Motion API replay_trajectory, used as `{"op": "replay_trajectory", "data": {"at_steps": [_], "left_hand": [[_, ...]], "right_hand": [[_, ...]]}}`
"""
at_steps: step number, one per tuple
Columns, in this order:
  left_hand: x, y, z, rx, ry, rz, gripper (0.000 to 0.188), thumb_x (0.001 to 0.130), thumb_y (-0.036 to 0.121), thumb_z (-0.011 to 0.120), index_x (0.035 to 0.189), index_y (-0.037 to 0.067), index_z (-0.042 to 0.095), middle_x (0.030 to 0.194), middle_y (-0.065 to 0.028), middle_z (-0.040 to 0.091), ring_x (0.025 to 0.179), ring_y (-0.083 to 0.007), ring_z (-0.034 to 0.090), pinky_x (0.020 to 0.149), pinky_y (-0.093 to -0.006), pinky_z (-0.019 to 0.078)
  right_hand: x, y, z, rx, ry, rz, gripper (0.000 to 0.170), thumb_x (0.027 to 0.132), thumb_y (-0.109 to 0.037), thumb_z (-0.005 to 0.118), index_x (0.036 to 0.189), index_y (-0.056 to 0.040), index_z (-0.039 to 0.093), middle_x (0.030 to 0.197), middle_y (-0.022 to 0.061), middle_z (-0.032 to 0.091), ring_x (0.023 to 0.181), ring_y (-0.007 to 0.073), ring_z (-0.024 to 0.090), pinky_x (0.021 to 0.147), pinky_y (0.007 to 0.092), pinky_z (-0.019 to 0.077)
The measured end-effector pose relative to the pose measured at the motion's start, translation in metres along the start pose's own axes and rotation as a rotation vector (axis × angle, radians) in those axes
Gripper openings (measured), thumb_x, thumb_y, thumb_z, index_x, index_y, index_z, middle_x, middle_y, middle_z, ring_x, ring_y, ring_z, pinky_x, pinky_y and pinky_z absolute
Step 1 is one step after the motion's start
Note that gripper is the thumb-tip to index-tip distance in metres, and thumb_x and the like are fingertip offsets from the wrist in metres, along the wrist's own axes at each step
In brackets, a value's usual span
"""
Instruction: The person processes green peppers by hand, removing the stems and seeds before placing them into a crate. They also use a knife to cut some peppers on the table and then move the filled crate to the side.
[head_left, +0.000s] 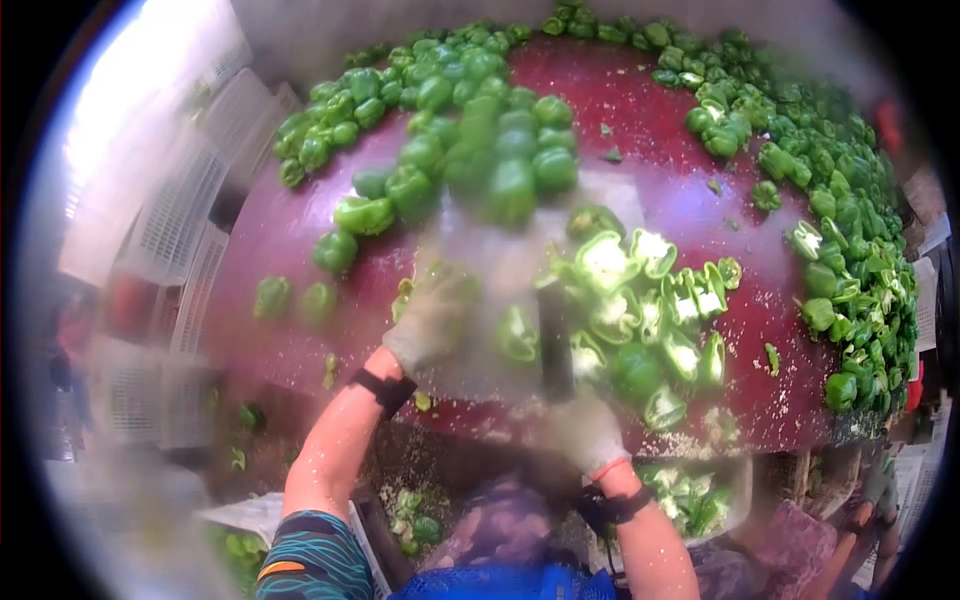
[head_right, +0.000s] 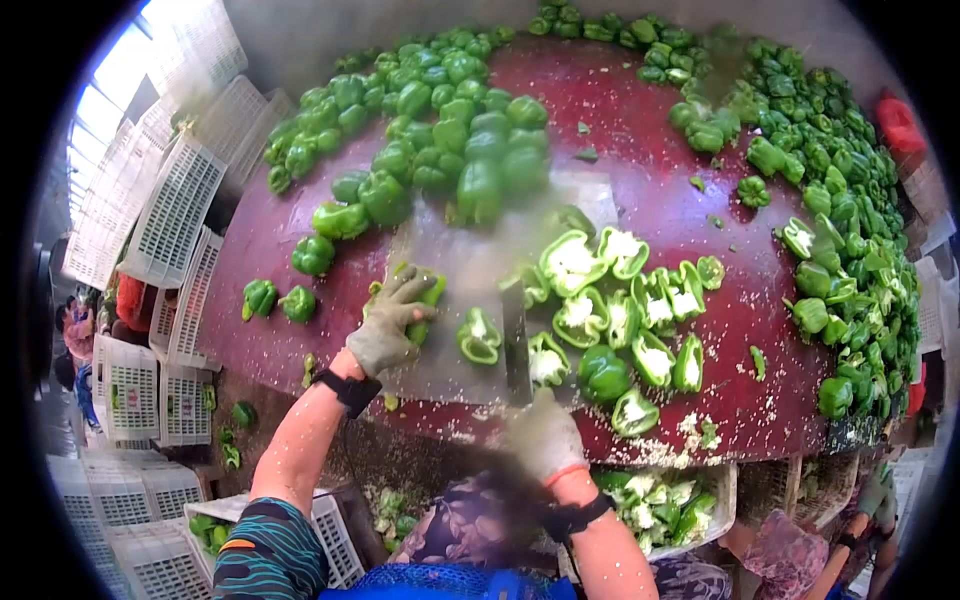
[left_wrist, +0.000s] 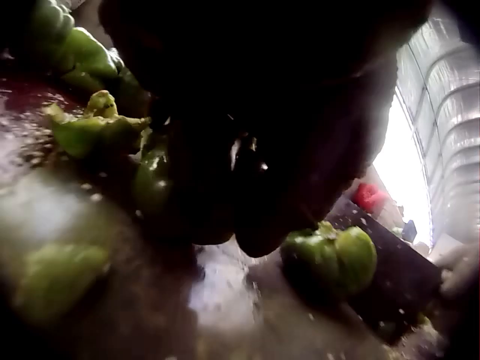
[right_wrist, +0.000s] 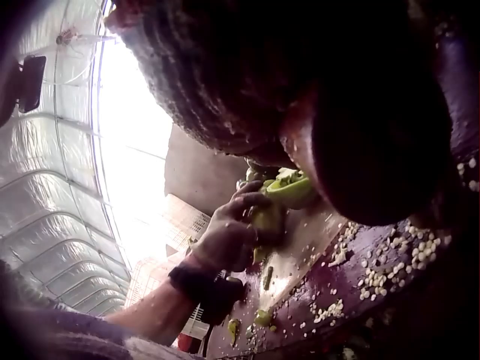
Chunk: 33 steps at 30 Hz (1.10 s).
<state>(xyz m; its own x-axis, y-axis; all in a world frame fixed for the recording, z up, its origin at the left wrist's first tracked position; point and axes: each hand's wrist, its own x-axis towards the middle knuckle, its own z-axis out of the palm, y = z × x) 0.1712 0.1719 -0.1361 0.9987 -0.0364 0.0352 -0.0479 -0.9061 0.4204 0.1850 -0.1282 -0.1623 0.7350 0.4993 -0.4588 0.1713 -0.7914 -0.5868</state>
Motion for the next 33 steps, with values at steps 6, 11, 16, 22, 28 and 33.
{"op": "replay_trajectory", "data": {"at_steps": [6, 11, 16, 22, 28, 33], "left_hand": [[-0.062, 0.034, 0.003, -0.216, 0.39, -0.181, 0.076, 0.061, -0.007, 0.069, 0.135, 0.006, 0.055, 0.145, -0.0157, 0.046, 0.14, -0.0325, 0.037, 0.116, -0.0422, 0.0322], [-0.056, 0.05, 0.011, -0.315, 0.381, -0.54, 0.082, 0.072, 0.006, 0.078, 0.145, 0.006, 0.041, 0.134, -0.0169, 0.054, 0.122, -0.0298, 0.055, 0.104, -0.0347, 0.0452], [-0.039, 0.074, -0.008, -0.469, 0.271, -0.695, 0.076, 0.069, 0.005, 0.076, 0.139, 0.006, 0.047, 0.125, -0.0186, 0.059, 0.117, -0.0311, 0.058, 0.098, -0.0369, 0.0483], [-0.048, 0.073, -0.025, -0.403, 0.179, -0.645, 0.071, 0.067, 0.007, 0.076, 0.133, 0.005, 0.051, 0.128, -0.0184, 0.055, 0.119, -0.033, 0.056, 0.101, -0.0379, 0.0462], [-0.05, 0.076, -0.025, -0.362, 0.166, -0.598, 0.071, 0.067, 0.008, 0.077, 0.133, 0.006, 0.051, 0.129, -0.0178, 0.053, 0.123, -0.0344, 0.051, 0.105, -0.0388, 0.0435], [-0.056, 0.077, -0.022, -0.32, 0.193, -0.456, 0.069, 0.068, 0.007, 0.074, 0.133, 0.007, 0.051, 0.128, -0.0179, 0.053, 0.123, -0.0364, 0.05, 0.105, -0.0399, 0.0427]], "right_hand": [[-0.006, -0.008, -0.006, 0.047, 0.051, 0.036, 0.043, 0.088, -0.028, 0.061, 0.112, 0.0068, 0.053, 0.099, 0.0344, 0.064, 0.098, 0.0495, 0.062, 0.087, 0.0527, 0.0499], [-0.03, -0.024, -0.008, -0.008, 0.131, -0.094, 0.038, 0.089, -0.028, 0.06, 0.107, 0.0036, 0.052, 0.091, 0.0292, 0.067, 0.088, 0.0478, 0.065, 0.08, 0.053, 0.0514], [-0.066, -0.082, -0.028, -0.072, 0.062, -0.065, 0.031, 0.091, -0.027, 0.056, 0.105, 0.0002, 0.052, 0.084, 0.027, 0.068, 0.082, 0.0448, 0.067, 0.077, 0.0529, 0.0521], [-0.055, -0.078, -0.02, -0.107, -0.049, -0.007, 0.034, 0.089, -0.026, 0.055, 0.108, 0.0026, 0.052, 0.087, 0.0288, 0.067, 0.084, 0.0453, 0.067, 0.079, 0.0531, 0.0518], [-0.078, -0.099, -0.04, -0.053, 0.071, -0.089, 0.033, 0.091, -0.027, 0.055, 0.107, 0.0016, 0.052, 0.084, 0.0275, 0.066, 0.081, 0.0441, 0.066, 0.076, 0.0528, 0.0515], [-0.069, -0.132, -0.05, 0.033, 0.16, -0.277, 0.03, 0.091, -0.025, 0.055, 0.106, 0.0016, 0.054, 0.091, 0.0255, 0.067, 0.086, 0.0429, 0.067, 0.078, 0.0511, 0.0521]]}}
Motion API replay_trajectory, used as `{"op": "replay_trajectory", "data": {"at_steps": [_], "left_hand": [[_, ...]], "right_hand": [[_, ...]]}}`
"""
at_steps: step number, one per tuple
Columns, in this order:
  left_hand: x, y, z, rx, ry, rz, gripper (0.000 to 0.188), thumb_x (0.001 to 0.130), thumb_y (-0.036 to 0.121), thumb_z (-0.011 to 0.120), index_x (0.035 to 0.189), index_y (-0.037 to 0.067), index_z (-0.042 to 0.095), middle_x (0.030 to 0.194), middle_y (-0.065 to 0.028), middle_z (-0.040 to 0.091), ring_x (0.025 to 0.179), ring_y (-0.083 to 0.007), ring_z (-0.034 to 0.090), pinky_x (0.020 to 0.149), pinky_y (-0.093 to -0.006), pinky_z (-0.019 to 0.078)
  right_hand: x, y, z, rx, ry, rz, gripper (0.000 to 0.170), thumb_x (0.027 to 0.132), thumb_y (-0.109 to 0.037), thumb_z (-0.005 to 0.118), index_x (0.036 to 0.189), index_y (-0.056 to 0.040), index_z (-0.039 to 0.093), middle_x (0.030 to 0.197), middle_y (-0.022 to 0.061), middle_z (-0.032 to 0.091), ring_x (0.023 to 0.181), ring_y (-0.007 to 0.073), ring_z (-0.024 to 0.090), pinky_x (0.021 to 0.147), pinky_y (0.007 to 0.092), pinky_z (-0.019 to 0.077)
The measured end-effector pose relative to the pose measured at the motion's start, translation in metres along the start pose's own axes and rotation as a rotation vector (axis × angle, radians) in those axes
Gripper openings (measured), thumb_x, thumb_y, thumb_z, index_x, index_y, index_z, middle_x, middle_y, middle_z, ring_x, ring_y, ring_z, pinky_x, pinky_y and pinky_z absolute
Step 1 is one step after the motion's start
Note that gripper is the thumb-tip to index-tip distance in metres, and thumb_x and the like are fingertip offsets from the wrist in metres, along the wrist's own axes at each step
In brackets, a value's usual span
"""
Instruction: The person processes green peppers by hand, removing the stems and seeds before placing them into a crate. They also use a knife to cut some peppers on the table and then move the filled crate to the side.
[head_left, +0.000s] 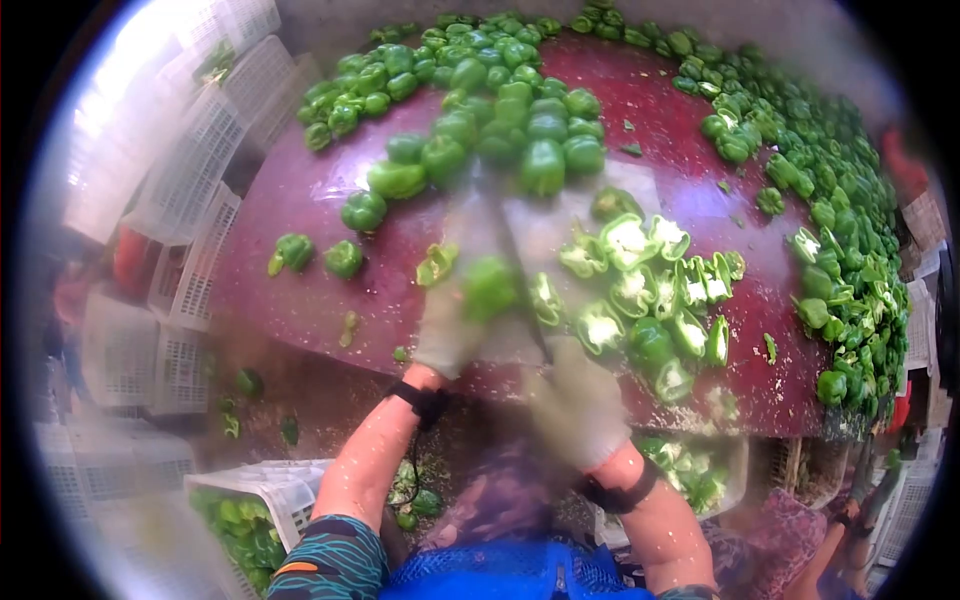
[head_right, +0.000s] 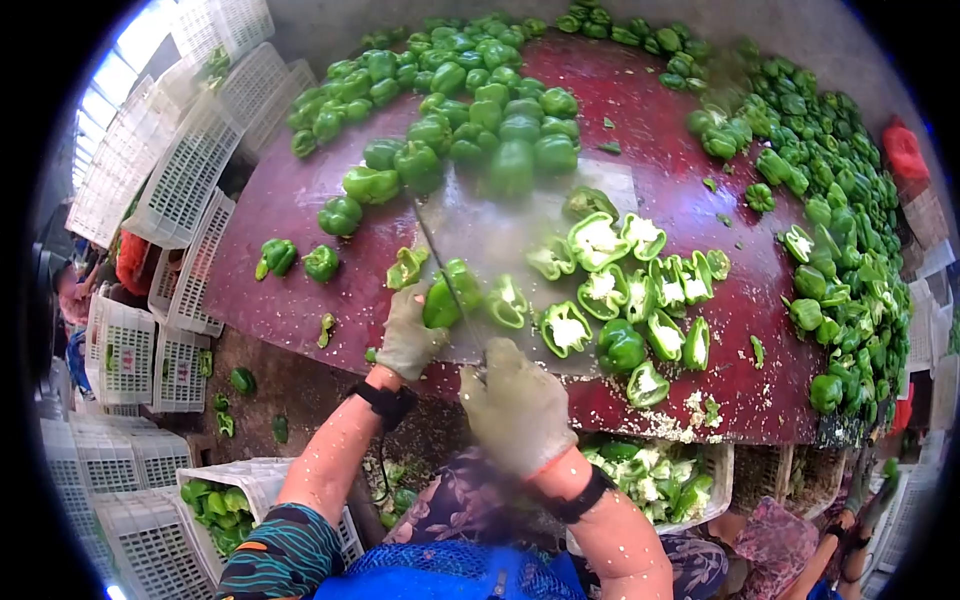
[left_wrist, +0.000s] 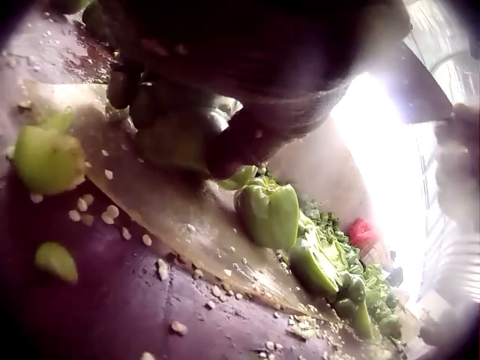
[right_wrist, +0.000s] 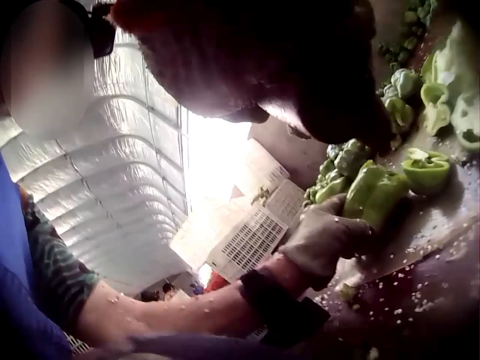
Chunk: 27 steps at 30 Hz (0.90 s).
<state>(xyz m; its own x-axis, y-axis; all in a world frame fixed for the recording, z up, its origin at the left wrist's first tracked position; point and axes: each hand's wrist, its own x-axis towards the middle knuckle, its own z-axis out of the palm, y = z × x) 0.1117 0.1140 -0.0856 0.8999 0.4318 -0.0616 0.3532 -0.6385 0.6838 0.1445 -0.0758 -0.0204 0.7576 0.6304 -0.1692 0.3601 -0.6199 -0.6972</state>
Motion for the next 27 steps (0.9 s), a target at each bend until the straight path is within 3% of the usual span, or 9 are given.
{"op": "replay_trajectory", "data": {"at_steps": [4, 5, 8, 11, 13, 15, 18, 22, 27], "left_hand": [[-0.001, -0.014, 0.013, 0.017, 0.011, -0.067, 0.066, 0.067, 0.006, 0.072, 0.13, 0.006, 0.052, 0.127, -0.0171, 0.054, 0.121, -0.0365, 0.05, 0.105, -0.0407, 0.0426], [0.001, -0.011, 0.012, -0.017, 0.015, -0.14, 0.065, 0.067, 0.006, 0.072, 0.129, 0.006, 0.052, 0.127, -0.0167, 0.054, 0.12, -0.0364, 0.05, 0.105, -0.0408, 0.0426], [-0.001, -0.053, 0.031, 0.058, 0.138, 0.123, 0.065, 0.066, 0.006, 0.072, 0.128, 0.006, 0.052, 0.126, -0.0161, 0.055, 0.118, -0.0364, 0.051, 0.104, -0.0418, 0.0429], [-0.002, -0.023, 0.02, 0.096, 0.045, 0.055, 0.063, 0.066, 0.005, 0.071, 0.126, 0.005, 0.053, 0.123, -0.0173, 0.057, 0.118, -0.0376, 0.051, 0.103, -0.0425, 0.0433], [-0.001, -0.014, 0.019, 0.109, 0.153, 0.162, 0.048, 0.07, 0.008, 0.07, 0.116, 0.005, 0.057, 0.109, -0.0178, 0.06, 0.103, -0.038, 0.056, 0.091, -0.0432, 0.0463], [-0.001, -0.007, 0.024, 0.07, 0.407, 0.392, 0.019, 0.078, 0.014, 0.07, 0.095, 0.006, 0.067, 0.083, -0.0182, 0.067, 0.075, -0.0382, 0.065, 0.066, -0.0446, 0.0522], [-0.005, -0.003, 0.025, 0.246, 0.338, 0.313, 0.02, 0.078, 0.015, 0.071, 0.096, 0.006, 0.067, 0.085, -0.0181, 0.068, 0.08, -0.0379, 0.066, 0.071, -0.0444, 0.053], [-0.008, -0.005, 0.021, 0.075, 0.026, -0.072, 0.066, 0.065, 0.009, 0.073, 0.129, 0.007, 0.056, 0.12, -0.0167, 0.058, 0.114, -0.0357, 0.055, 0.098, -0.0406, 0.047], [-0.015, 0.002, 0.032, 0.072, 0.081, -0.102, 0.065, 0.07, 0.006, 0.073, 0.132, 0.009, 0.056, 0.114, -0.0139, 0.064, 0.104, -0.0308, 0.062, 0.092, -0.0357, 0.0509]], "right_hand": [[0.057, 0.027, 0.039, -0.2, -0.322, 0.236, 0.03, 0.09, -0.02, 0.056, 0.111, 0.0011, 0.059, 0.103, 0.0283, 0.067, 0.1, 0.0429, 0.066, 0.087, 0.0495, 0.0519], [0.057, 0.027, 0.038, -0.197, -0.316, 0.268, 0.03, 0.09, -0.02, 0.055, 0.112, 0.0006, 0.059, 0.106, 0.0288, 0.067, 0.103, 0.043, 0.065, 0.089, 0.0494, 0.0514], [0.057, 0.028, 0.045, -0.178, -0.341, 0.321, 0.031, 0.09, -0.019, 0.055, 0.115, -0.0004, 0.061, 0.112, 0.0294, 0.065, 0.109, 0.0432, 0.063, 0.093, 0.0493, 0.0504], [0.07, 0.029, 0.037, -0.138, -0.363, 0.314, 0.034, 0.09, -0.02, 0.055, 0.116, 0.0, 0.062, 0.116, 0.028, 0.065, 0.11, 0.0416, 0.063, 0.093, 0.0491, 0.0506], [0.079, 0.034, 0.047, -0.132, -0.388, 0.302, 0.034, 0.089, -0.02, 0.056, 0.117, -0.0002, 0.063, 0.116, 0.0276, 0.065, 0.11, 0.0409, 0.064, 0.092, 0.0483, 0.0511], [0.083, 0.036, 0.048, -0.132, -0.413, 0.291, 0.033, 0.089, -0.02, 0.056, 0.114, -0.0001, 0.067, 0.115, 0.0266, 0.066, 0.109, 0.04, 0.065, 0.092, 0.0469, 0.0517], [0.086, 0.038, 0.052, -0.164, -0.405, 0.226, 0.031, 0.089, -0.019, 0.056, 0.11, 0.0005, 0.069, 0.113, 0.0264, 0.067, 0.109, 0.04, 0.065, 0.092, 0.0468, 0.0519], [0.073, 0.032, 0.039, -0.12, -0.449, 0.227, 0.031, 0.088, -0.017, 0.057, 0.11, 0.0002, 0.07, 0.111, 0.0264, 0.068, 0.106, 0.0399, 0.066, 0.088, 0.0463, 0.0535], [0.073, 0.041, 0.039, -0.102, -0.417, 0.238, 0.032, 0.087, -0.019, 0.057, 0.107, 0.0028, 0.069, 0.109, 0.0264, 0.068, 0.105, 0.0398, 0.067, 0.088, 0.0463, 0.053]]}}
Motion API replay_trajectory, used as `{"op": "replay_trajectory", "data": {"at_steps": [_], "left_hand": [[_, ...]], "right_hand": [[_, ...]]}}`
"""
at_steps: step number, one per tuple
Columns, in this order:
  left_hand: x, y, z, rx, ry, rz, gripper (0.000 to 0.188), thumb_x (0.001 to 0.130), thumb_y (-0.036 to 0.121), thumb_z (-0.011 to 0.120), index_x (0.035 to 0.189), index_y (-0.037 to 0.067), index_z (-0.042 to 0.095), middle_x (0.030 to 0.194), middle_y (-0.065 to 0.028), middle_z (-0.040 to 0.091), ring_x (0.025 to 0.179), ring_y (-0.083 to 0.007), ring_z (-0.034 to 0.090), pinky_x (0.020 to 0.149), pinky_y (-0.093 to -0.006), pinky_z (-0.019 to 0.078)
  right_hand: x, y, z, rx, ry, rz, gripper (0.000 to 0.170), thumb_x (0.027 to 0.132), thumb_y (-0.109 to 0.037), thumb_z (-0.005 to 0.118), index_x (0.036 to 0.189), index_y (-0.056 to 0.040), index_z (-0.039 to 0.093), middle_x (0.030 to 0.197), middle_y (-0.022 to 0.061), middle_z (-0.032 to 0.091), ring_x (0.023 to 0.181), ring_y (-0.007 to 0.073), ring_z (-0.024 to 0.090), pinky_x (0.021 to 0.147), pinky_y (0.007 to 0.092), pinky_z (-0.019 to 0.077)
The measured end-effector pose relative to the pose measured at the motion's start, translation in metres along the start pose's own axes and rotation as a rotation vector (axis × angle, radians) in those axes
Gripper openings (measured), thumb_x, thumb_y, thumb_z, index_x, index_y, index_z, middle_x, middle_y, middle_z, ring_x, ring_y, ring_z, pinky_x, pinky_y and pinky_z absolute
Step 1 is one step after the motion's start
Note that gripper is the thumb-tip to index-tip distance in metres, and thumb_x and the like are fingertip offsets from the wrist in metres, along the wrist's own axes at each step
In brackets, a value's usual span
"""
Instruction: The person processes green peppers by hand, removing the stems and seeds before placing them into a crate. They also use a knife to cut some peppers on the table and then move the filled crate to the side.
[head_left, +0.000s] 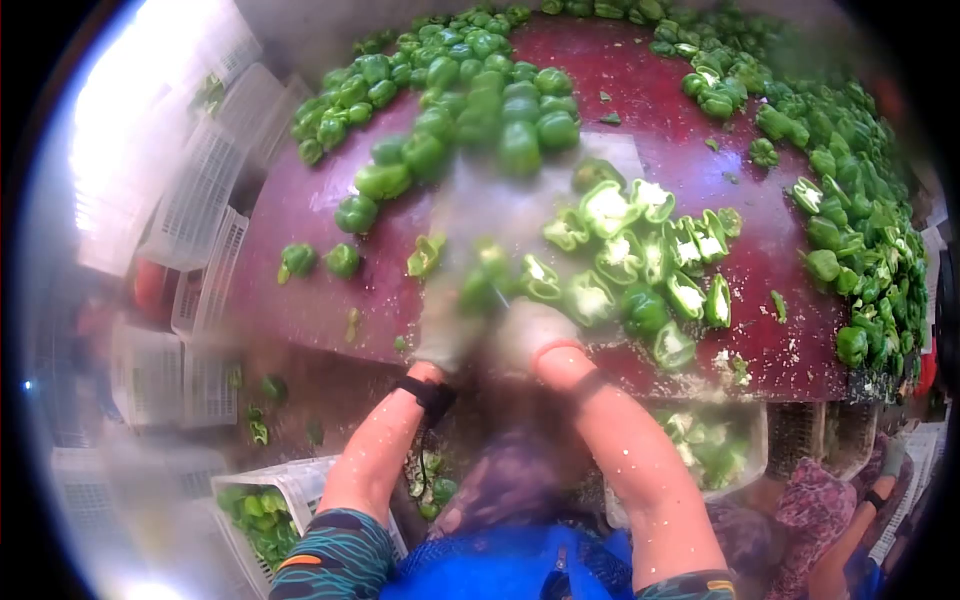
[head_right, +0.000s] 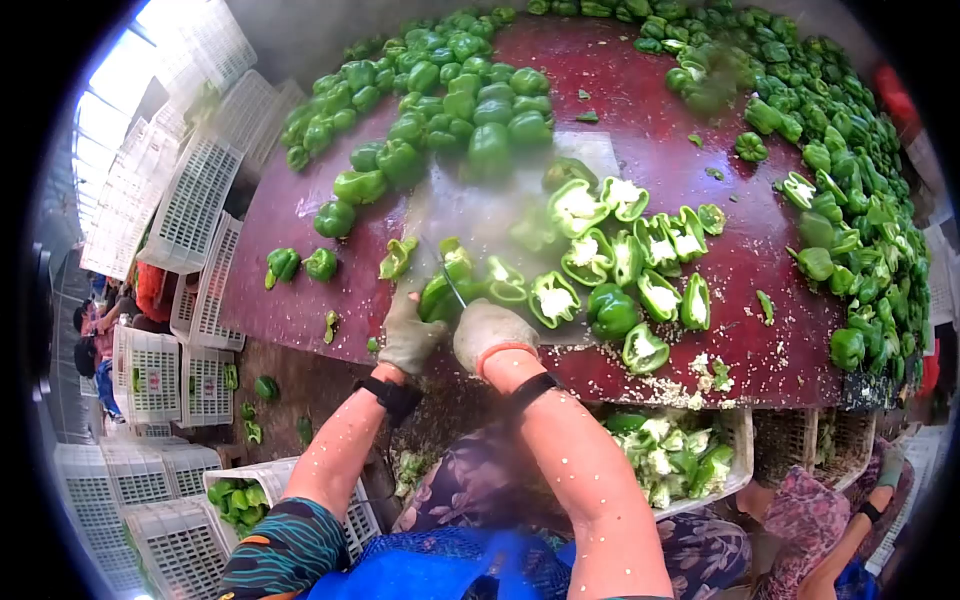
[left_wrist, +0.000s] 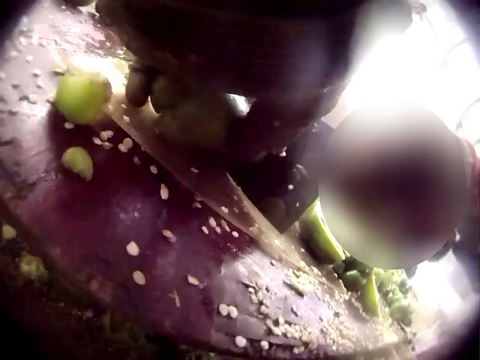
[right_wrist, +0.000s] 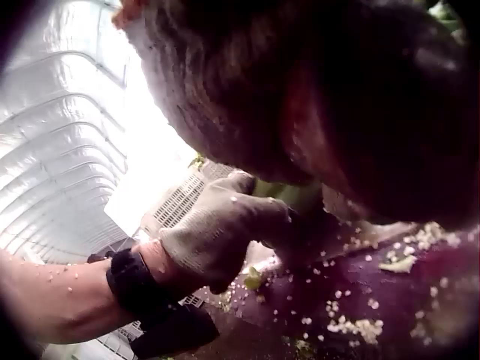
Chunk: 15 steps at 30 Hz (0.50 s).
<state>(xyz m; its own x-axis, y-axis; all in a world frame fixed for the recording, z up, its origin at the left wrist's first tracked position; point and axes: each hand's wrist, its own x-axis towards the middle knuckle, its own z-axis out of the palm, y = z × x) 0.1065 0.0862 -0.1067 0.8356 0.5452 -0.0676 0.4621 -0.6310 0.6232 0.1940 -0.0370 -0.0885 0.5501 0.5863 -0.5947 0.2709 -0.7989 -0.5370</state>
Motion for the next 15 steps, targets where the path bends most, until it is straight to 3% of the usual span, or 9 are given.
{"op": "replay_trajectory", "data": {"at_steps": [3, 6, 10, 13, 15], "left_hand": [[0.005, -0.01, 0.008, -0.172, -0.022, -0.07, 0.063, 0.073, -0.003, 0.07, 0.133, 0.006, 0.056, 0.113, -0.0098, 0.067, 0.098, -0.0221, 0.065, 0.087, -0.0312, 0.0531], [0.017, -0.073, 0.028, -0.43, 0.02, -0.102, 0.062, 0.074, -0.01, 0.068, 0.133, 0.003, 0.055, 0.115, -0.0072, 0.066, 0.097, -0.0157, 0.064, 0.084, -0.0278, 0.0536], [0.008, -0.055, 0.03, -0.957, 0.022, -0.249, 0.06, 0.074, -0.01, 0.07, 0.132, 0.001, 0.056, 0.11, -0.0065, 0.067, 0.093, -0.0157, 0.064, 0.082, -0.0268, 0.0538], [0.014, -0.051, 0.039, -0.778, 0.027, -0.147, 0.046, 0.079, 0.0, 0.074, 0.123, 0.001, 0.062, 0.106, -0.0066, 0.069, 0.088, -0.0152, 0.064, 0.077, -0.0278, 0.0529], [0.016, -0.013, 0.04, -0.4, 0.076, -0.047, 0.041, 0.081, 0.008, 0.075, 0.12, 0.0, 0.063, 0.102, -0.0073, 0.069, 0.088, -0.0162, 0.063, 0.077, -0.03, 0.052]], "right_hand": [[-0.007, 0.017, -0.002, 0.106, 0.068, 0.009, 0.034, 0.088, -0.019, 0.055, 0.11, 0.0041, 0.066, 0.111, 0.0272, 0.067, 0.106, 0.0405, 0.066, 0.089, 0.0463, 0.0525], [-0.014, 0.033, -0.004, 0.172, 0.114, 0.091, 0.039, 0.089, -0.021, 0.051, 0.117, 0.0047, 0.06, 0.114, 0.0281, 0.065, 0.105, 0.0418, 0.065, 0.092, 0.0463, 0.0517], [-0.025, 0.067, -0.009, 0.136, 0.228, 0.069, 0.038, 0.089, -0.021, 0.052, 0.117, 0.0035, 0.058, 0.108, 0.031, 0.066, 0.104, 0.0427, 0.065, 0.091, 0.0476, 0.052], [-0.039, 0.068, -0.009, 0.058, 0.285, 0.073, 0.039, 0.089, -0.023, 0.053, 0.118, 0.0029, 0.055, 0.105, 0.0319, 0.066, 0.102, 0.0436, 0.066, 0.09, 0.0487, 0.0525], [-0.049, 0.061, -0.011, 0.057, 0.288, 0.164, 0.037, 0.091, -0.027, 0.055, 0.116, 0.0019, 0.054, 0.101, 0.031, 0.067, 0.098, 0.0454, 0.067, 0.088, 0.0497, 0.0531]]}}
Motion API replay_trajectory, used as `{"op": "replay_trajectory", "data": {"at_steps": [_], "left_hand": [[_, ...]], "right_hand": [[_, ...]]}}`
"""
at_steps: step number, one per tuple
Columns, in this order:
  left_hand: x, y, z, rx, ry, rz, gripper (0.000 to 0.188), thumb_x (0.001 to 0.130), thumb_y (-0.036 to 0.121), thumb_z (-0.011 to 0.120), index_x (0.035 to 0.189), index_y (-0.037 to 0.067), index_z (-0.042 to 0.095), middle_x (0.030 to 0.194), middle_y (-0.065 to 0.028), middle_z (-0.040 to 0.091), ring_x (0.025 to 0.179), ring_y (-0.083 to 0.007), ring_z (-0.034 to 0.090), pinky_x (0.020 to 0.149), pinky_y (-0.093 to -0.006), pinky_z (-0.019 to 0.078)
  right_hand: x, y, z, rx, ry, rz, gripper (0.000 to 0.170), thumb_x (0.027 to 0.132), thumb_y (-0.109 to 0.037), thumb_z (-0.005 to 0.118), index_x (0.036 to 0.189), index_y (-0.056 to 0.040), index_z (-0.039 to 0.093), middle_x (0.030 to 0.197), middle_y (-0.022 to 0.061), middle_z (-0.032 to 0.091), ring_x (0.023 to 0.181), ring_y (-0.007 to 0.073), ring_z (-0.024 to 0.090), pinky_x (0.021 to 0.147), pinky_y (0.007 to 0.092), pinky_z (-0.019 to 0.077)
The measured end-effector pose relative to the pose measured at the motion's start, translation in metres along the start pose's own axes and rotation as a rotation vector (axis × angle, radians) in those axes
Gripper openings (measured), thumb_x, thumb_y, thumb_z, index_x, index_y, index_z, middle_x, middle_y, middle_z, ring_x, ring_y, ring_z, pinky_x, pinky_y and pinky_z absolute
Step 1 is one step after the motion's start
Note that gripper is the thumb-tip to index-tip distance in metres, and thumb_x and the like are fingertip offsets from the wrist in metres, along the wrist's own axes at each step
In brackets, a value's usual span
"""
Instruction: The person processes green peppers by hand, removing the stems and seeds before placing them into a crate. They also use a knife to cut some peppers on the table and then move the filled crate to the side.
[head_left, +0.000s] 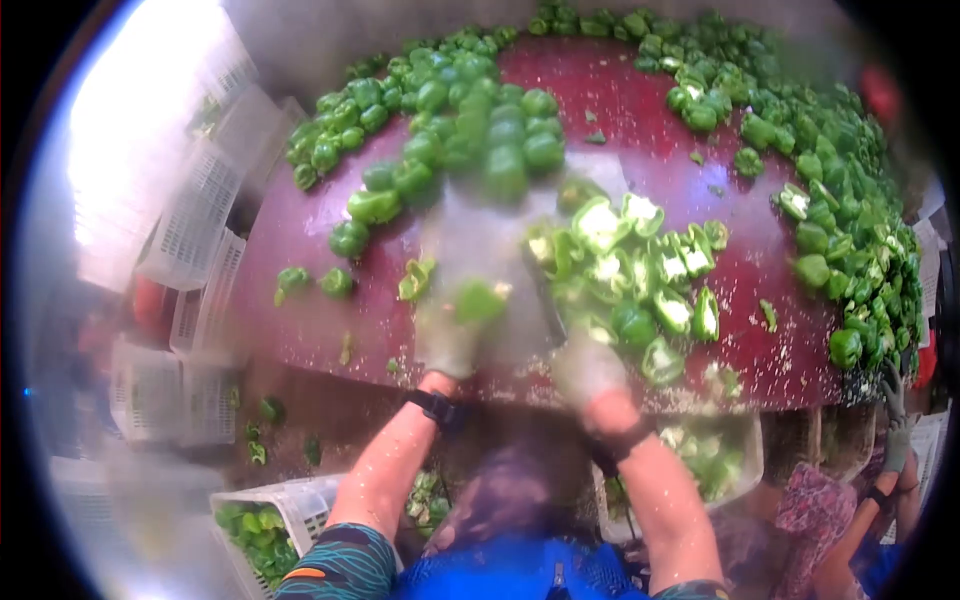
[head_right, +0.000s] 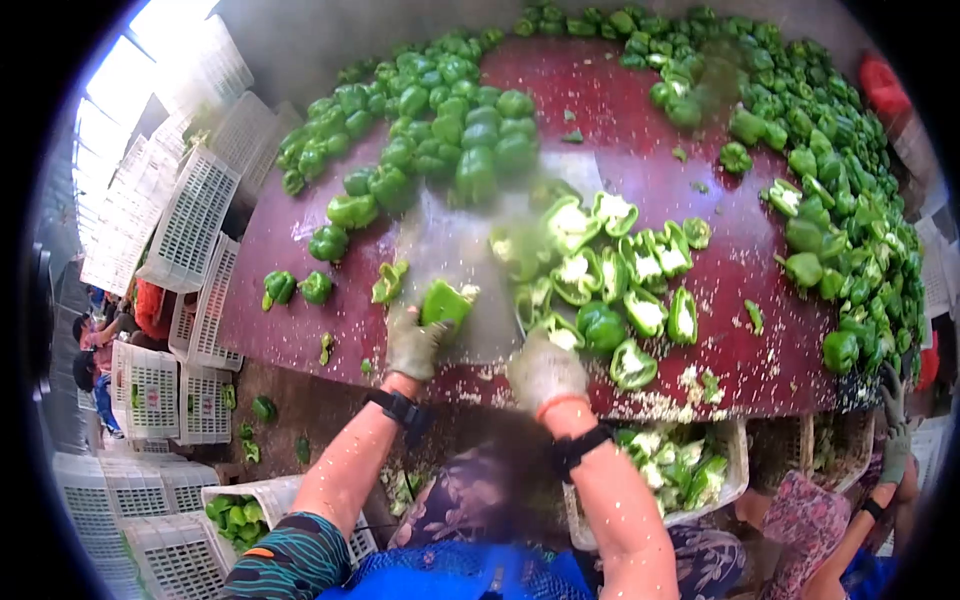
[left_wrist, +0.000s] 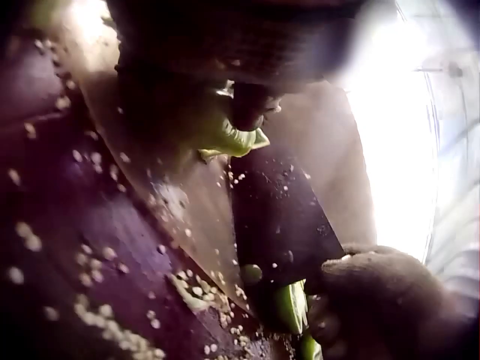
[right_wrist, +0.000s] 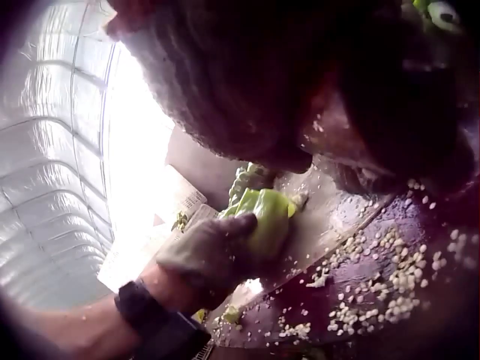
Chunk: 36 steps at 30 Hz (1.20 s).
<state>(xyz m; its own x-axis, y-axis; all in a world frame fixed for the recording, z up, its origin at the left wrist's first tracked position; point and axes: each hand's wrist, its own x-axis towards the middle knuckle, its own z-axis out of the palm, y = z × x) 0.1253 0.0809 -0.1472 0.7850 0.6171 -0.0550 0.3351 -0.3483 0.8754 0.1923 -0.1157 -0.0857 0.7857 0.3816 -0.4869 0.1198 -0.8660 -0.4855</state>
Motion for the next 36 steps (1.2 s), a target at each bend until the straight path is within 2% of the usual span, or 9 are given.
{"op": "replay_trajectory", "data": {"at_steps": [5, 7, 9, 12, 15, 20, 23, 32, 36], "left_hand": [[0.017, 0.02, 0.04, 0.473, -0.07, 0.087, 0.03, 0.09, 0.03, 0.066, 0.109, 0.006, 0.067, 0.1, -0.0223, 0.068, 0.095, -0.0387, 0.065, 0.085, -0.0434, 0.0506], [0.039, 0.053, 0.027, 0.642, -0.247, 0.113, 0.027, 0.091, 0.029, 0.064, 0.106, 0.008, 0.068, 0.098, -0.0213, 0.068, 0.095, -0.0392, 0.064, 0.086, -0.0441, 0.0508], [0.067, 0.086, 0.015, 0.695, -0.186, 0.095, 0.026, 0.09, 0.027, 0.064, 0.11, 0.01, 0.067, 0.102, -0.0191, 0.068, 0.098, -0.0382, 0.064, 0.089, -0.0435, 0.0504], [0.145, 0.058, 0.023, 0.514, 0.03, 0.263, 0.038, 0.088, 0.025, 0.066, 0.123, 0.012, 0.061, 0.119, -0.0179, 0.064, 0.112, -0.0362, 0.06, 0.097, -0.042, 0.048], [0.199, 0.093, 0.045, 0.486, -0.019, 0.354, 0.056, 0.084, 0.025, 0.068, 0.136, 0.014, 0.051, 0.138, -0.0174, 0.051, 0.125, -0.0372, 0.051, 0.104, -0.042, 0.044], [0.245, 0.112, 0.079, 0.746, -0.169, 0.119, 0.067, 0.081, 0.027, 0.068, 0.143, 0.015, 0.044, 0.147, -0.017, 0.04, 0.131, -0.0388, 0.045, 0.108, -0.044, 0.0416], [0.229, 0.129, 0.071, 0.796, -0.24, -0.019, 0.07, 0.08, 0.032, 0.067, 0.143, 0.015, 0.042, 0.142, -0.0189, 0.043, 0.129, -0.0401, 0.047, 0.107, -0.0445, 0.0423], [0.131, -0.037, 0.004, 0.364, -0.05, 0.153, 0.043, 0.094, 0.023, 0.06, 0.133, 0.003, 0.055, 0.124, -0.0208, 0.06, 0.115, -0.0316, 0.058, 0.099, -0.0368, 0.0449], [0.084, -0.033, -0.011, 0.292, 0.042, 0.114, 0.028, 0.098, 0.02, 0.046, 0.114, 0.003, 0.062, 0.108, -0.0183, 0.064, 0.098, -0.0331, 0.061, 0.087, -0.0418, 0.0479]], "right_hand": [[0.003, 0.012, 0.015, 0.048, 0.019, 0.038, 0.041, 0.09, -0.029, 0.059, 0.114, 0.0041, 0.054, 0.098, 0.0313, 0.067, 0.096, 0.0465, 0.066, 0.084, 0.0504, 0.0533], [0.006, 0.016, 0.012, 0.044, -0.014, 0.022, 0.04, 0.09, -0.029, 0.059, 0.113, 0.0038, 0.054, 0.098, 0.0306, 0.067, 0.096, 0.0462, 0.066, 0.084, 0.0502, 0.0532], [0.01, 0.017, 0.011, -0.003, -0.019, 0.03, 0.035, 0.091, -0.031, 0.056, 0.109, -0.0014, 0.061, 0.096, 0.0226, 0.069, 0.092, 0.0402, 0.067, 0.08, 0.0453, 0.0535], [0.031, 0.052, 0.052, -0.025, 0.022, -0.164, 0.036, 0.09, -0.03, 0.059, 0.108, 0.001, 0.058, 0.093, 0.0268, 0.068, 0.09, 0.0438, 0.067, 0.079, 0.048, 0.0543], [0.039, 0.074, 0.083, -0.012, 0.085, -0.25, 0.034, 0.091, -0.029, 0.059, 0.108, 0.0007, 0.056, 0.091, 0.0276, 0.068, 0.087, 0.0443, 0.068, 0.077, 0.0489, 0.0547], [0.016, 0.03, 0.021, 0.095, -0.022, -0.03, 0.034, 0.093, -0.031, 0.055, 0.108, 0.0, 0.054, 0.088, 0.0271, 0.068, 0.086, 0.0438, 0.068, 0.078, 0.0503, 0.0542], [0.019, 0.034, 0.022, 0.069, -0.08, 0.003, 0.035, 0.093, -0.031, 0.054, 0.109, 0.0002, 0.054, 0.086, 0.0266, 0.068, 0.084, 0.0438, 0.068, 0.078, 0.0506, 0.054], [0.032, 0.055, 0.047, -0.079, -0.054, -0.197, 0.042, 0.088, -0.026, 0.061, 0.114, 0.0057, 0.051, 0.091, 0.0309, 0.067, 0.089, 0.0458, 0.067, 0.081, 0.0494, 0.0544], [0.026, 0.053, 0.043, 0.026, 0.009, -0.139, 0.042, 0.088, -0.026, 0.06, 0.112, 0.0074, 0.05, 0.091, 0.0339, 0.065, 0.091, 0.0483, 0.065, 0.083, 0.0524, 0.0517]]}}
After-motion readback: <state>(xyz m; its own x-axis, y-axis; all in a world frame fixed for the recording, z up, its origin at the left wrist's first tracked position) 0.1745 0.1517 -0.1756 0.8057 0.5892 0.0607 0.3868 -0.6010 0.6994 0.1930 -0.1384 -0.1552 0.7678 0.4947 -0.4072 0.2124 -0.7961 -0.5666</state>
